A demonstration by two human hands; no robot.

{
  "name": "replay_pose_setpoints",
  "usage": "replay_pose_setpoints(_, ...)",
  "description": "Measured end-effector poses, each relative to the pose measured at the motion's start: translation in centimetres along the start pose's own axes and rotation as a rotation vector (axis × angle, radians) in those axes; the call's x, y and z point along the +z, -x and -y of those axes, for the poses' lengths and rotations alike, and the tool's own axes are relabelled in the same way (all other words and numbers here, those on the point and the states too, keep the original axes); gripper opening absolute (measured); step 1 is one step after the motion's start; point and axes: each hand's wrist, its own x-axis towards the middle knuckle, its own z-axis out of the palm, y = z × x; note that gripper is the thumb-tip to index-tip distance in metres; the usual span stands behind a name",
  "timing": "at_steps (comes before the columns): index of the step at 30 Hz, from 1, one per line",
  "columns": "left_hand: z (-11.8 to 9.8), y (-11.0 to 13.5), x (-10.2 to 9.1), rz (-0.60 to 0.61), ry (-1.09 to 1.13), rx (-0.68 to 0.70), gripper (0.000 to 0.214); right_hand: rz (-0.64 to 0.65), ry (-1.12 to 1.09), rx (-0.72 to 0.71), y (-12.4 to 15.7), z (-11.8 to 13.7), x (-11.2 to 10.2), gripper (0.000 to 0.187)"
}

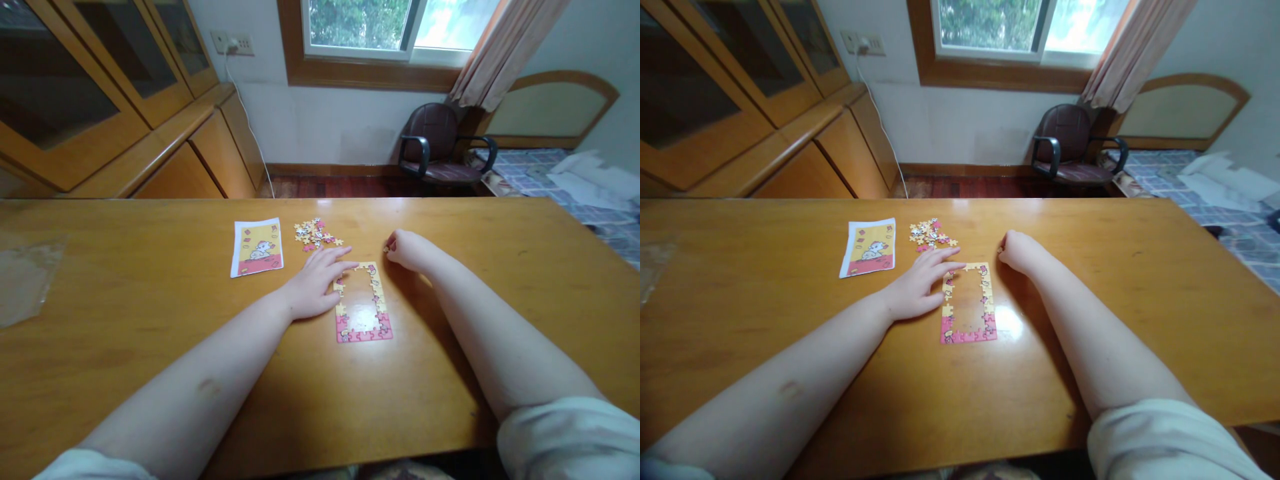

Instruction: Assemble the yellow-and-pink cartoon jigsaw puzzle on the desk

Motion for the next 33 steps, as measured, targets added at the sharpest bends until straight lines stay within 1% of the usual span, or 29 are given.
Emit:
replay_pose_setpoints(3, 0.1, 0.0, 0.1, -0.020, -0.003, -0.001, 0.060, -0.002, -0.040, 0.006, 0.2, 0.2, -0.1, 0.026)
replay_pose_setpoints(6, 0.1, 0.1, 0.1, -0.019, -0.001, -0.012, 0.059, 0.024, -0.056, 0.008, 0.4, 0.5, -0.3, 0.030)
replay_pose_setpoints(10, 0.1, 0.0, 0.1, -0.042, 0.007, -0.024, 0.056, 0.019, -0.064, 0.004, 0.7, 0.7, -0.6, 0.024)
replay_pose_setpoints(13, 0.3, -0.1, 0.3, -0.098, 0.019, -0.036, 0.049, -0.013, -0.131, -0.013, 0.8, 0.6, -0.6, 0.016)
replay_pose_setpoints(15, 0.5, -0.1, 0.5, -0.154, 0.025, -0.049, 0.043, -0.062, -0.275, -0.037, 0.9, 0.7, -0.5, 0.011)
replay_pose_setpoints(17, 0.7, -0.2, 0.7, -0.218, 0.031, -0.061, 0.038, -0.066, -0.554, -0.069, 1.2, 1.0, -0.3, 0.012)
replay_pose_setpoints(18, 0.8, -0.3, 0.7, -0.250, 0.034, -0.068, 0.036, -0.037, -0.727, -0.088, 1.4, 1.4, -0.3, 0.014)
replay_pose_setpoints(20, 0.9, -0.3, 0.8, -0.313, 0.038, -0.083, 0.032, 0.063, -1.058, -0.139, 2.0, 2.2, -0.2, 0.012)
replay_pose_setpoints(21, 0.9, -0.3, 0.9, -0.341, 0.041, -0.091, 0.031, 0.108, -1.168, -0.155, 2.4, 2.7, -0.1, 0.011)
replay_pose_setpoints(23, 0.9, -0.3, 0.9, -0.397, 0.050, -0.099, 0.029, 0.141, -1.278, -0.171, 3.0, 3.7, 0.0, 0.017)
replay_pose_setpoints(27, 0.8, -0.2, 0.8, -0.472, 0.062, -0.077, 0.020, 0.115, -1.297, -0.198, 3.7, 4.9, 0.4, 0.030)
replay_pose_setpoints(29, 0.6, -0.3, 0.7, -0.475, 0.065, -0.056, 0.012, 0.095, -1.265, -0.219, 3.8, 5.2, 0.6, 0.029)
replay_pose_setpoints(33, 0.3, -0.4, 0.6, -0.447, 0.084, -0.028, 0.008, 0.065, -1.193, -0.298, 4.0, 5.6, 1.1, 0.024)
